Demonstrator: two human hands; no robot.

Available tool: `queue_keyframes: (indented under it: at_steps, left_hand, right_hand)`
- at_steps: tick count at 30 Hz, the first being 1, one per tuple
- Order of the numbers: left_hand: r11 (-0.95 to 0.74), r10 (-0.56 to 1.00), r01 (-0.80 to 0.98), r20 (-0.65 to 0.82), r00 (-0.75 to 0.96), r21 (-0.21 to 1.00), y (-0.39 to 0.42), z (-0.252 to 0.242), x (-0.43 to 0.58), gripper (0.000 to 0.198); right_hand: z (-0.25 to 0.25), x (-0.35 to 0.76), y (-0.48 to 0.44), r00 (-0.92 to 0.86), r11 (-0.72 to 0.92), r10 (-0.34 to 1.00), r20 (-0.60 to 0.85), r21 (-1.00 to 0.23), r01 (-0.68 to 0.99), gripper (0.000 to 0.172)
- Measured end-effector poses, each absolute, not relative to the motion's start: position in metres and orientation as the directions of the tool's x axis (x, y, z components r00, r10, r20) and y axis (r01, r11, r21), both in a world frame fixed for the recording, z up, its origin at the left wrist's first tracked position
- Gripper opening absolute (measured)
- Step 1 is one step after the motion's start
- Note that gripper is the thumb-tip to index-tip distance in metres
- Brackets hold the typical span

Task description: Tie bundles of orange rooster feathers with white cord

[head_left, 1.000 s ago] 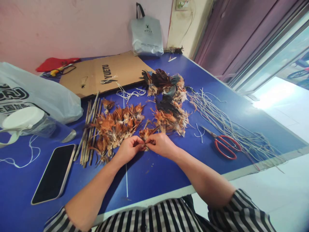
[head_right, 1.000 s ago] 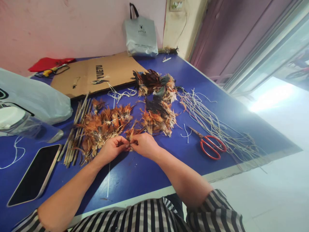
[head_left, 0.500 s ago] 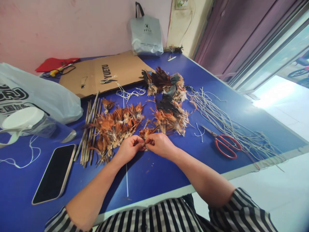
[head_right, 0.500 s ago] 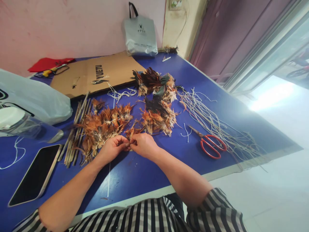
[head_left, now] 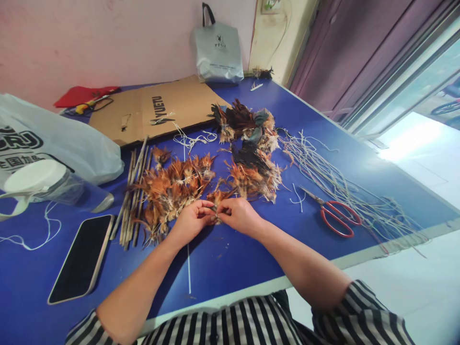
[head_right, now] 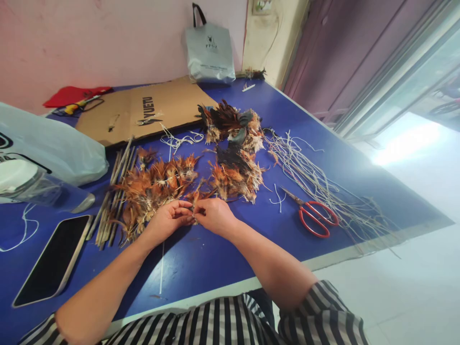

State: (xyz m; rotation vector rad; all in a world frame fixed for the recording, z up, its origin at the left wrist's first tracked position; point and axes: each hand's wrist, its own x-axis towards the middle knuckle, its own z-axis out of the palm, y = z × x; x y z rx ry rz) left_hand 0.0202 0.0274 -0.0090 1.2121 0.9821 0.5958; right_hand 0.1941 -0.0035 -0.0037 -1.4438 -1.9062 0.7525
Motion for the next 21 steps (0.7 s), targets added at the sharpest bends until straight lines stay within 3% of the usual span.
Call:
queue_keyframes:
  at_steps: [13,21]
  left_hand:
    - [0.154,0.911,0.126,-0.19,0.367,0.98,0.0202,-0.0076,0.0276,0.026]
    - [0.161,0.89,0.186,-0.224,0.398,0.969,0.0209,-0.0072,0.0251,0.027]
  right_hand:
    - [-0.0054,0.1971,0.0001,-0.24,0.198,0.967,0.088,-0.851,0.487,0.009]
    - [-0.0006,0.1946,-0.0038,-0.179,0.121,0.983,0.04,-0.876,0.467,0.01]
